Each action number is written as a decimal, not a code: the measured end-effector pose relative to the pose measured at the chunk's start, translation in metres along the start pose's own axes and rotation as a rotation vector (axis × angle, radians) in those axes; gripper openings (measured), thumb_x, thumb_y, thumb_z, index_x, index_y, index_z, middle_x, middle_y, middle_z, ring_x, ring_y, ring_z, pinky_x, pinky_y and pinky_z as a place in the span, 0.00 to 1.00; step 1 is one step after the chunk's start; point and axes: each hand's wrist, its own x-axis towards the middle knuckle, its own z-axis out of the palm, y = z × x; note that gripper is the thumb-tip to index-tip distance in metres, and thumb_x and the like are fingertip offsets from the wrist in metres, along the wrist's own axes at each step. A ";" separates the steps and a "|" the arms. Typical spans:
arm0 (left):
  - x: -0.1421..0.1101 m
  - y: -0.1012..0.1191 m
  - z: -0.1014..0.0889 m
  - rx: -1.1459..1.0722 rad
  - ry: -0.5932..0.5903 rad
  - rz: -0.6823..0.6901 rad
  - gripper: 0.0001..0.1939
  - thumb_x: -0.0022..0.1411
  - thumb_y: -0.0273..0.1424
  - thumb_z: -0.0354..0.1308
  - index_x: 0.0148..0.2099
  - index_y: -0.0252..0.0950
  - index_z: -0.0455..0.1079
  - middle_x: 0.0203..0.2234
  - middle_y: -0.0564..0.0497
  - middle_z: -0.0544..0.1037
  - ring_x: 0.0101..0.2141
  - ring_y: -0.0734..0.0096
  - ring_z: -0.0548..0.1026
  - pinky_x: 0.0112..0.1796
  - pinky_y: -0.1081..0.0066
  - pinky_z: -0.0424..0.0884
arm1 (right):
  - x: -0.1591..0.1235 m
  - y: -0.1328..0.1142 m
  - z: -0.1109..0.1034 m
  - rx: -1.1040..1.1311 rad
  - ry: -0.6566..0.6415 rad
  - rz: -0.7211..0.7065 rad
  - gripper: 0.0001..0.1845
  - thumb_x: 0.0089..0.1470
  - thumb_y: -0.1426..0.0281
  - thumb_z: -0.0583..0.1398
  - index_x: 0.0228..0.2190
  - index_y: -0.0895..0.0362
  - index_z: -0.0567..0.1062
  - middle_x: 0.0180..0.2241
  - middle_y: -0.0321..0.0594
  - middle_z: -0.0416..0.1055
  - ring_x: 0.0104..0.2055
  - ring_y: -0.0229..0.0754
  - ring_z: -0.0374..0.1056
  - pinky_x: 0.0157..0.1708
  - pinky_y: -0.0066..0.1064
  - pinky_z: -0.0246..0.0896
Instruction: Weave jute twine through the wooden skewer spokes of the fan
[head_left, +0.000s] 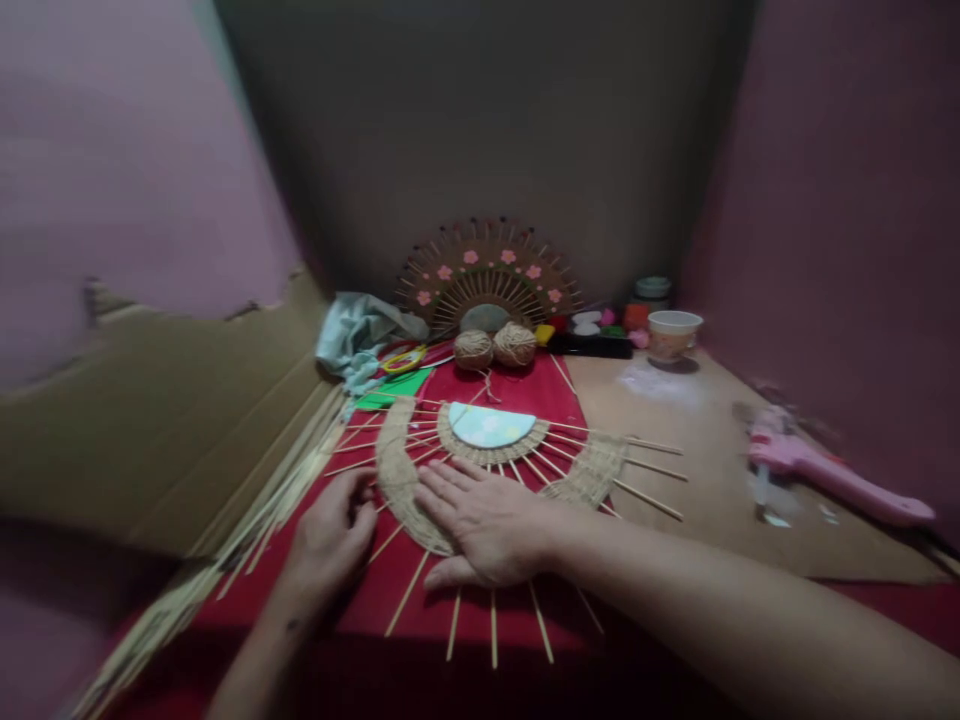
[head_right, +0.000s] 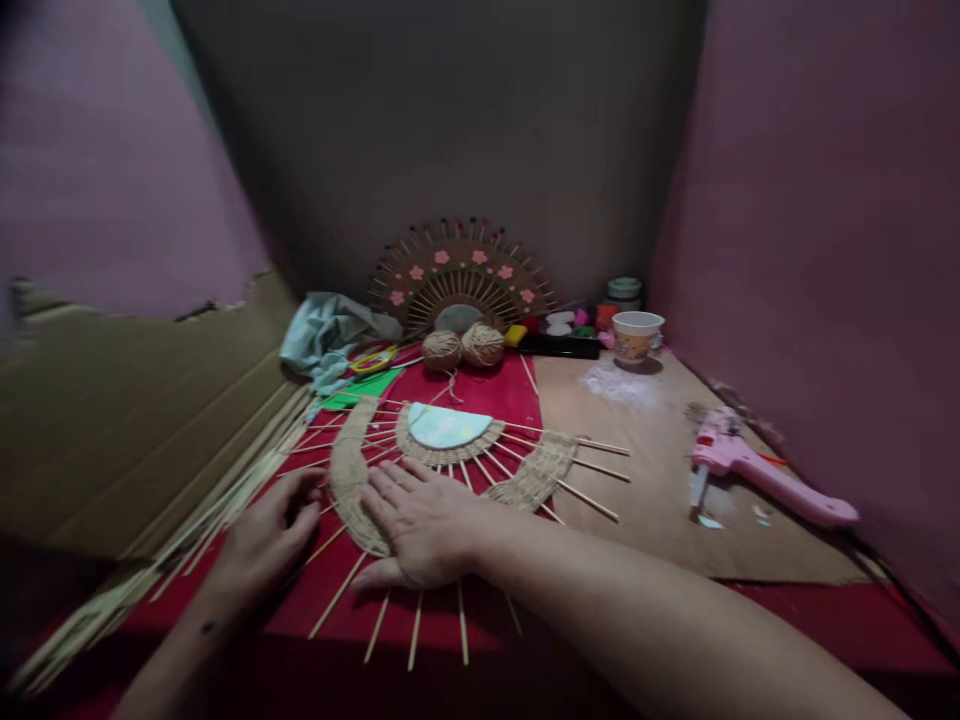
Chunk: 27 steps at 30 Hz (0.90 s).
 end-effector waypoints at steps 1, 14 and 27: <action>0.000 0.000 0.000 -0.010 -0.007 0.007 0.18 0.53 0.32 0.46 0.46 0.37 0.67 0.37 0.47 0.77 0.37 0.64 0.76 0.40 0.67 0.71 | -0.001 -0.001 0.000 0.013 -0.003 0.002 0.50 0.55 0.42 0.45 0.61 0.71 0.52 0.64 0.59 0.40 0.67 0.51 0.33 0.64 0.41 0.25; 0.035 -0.003 -0.018 0.089 0.088 0.081 0.15 0.60 0.29 0.45 0.44 0.34 0.69 0.38 0.45 0.78 0.38 0.66 0.75 0.40 0.68 0.71 | -0.026 0.066 -0.059 -0.333 0.039 0.591 0.11 0.52 0.72 0.54 0.32 0.60 0.76 0.34 0.48 0.72 0.36 0.46 0.67 0.31 0.33 0.54; 0.159 -0.015 0.014 0.423 -0.154 0.176 0.18 0.51 0.21 0.53 0.44 0.36 0.75 0.43 0.42 0.74 0.47 0.54 0.68 0.48 0.59 0.64 | -0.045 0.083 -0.068 -0.370 -0.084 0.699 0.09 0.49 0.77 0.54 0.29 0.59 0.74 0.30 0.46 0.71 0.32 0.42 0.66 0.28 0.30 0.50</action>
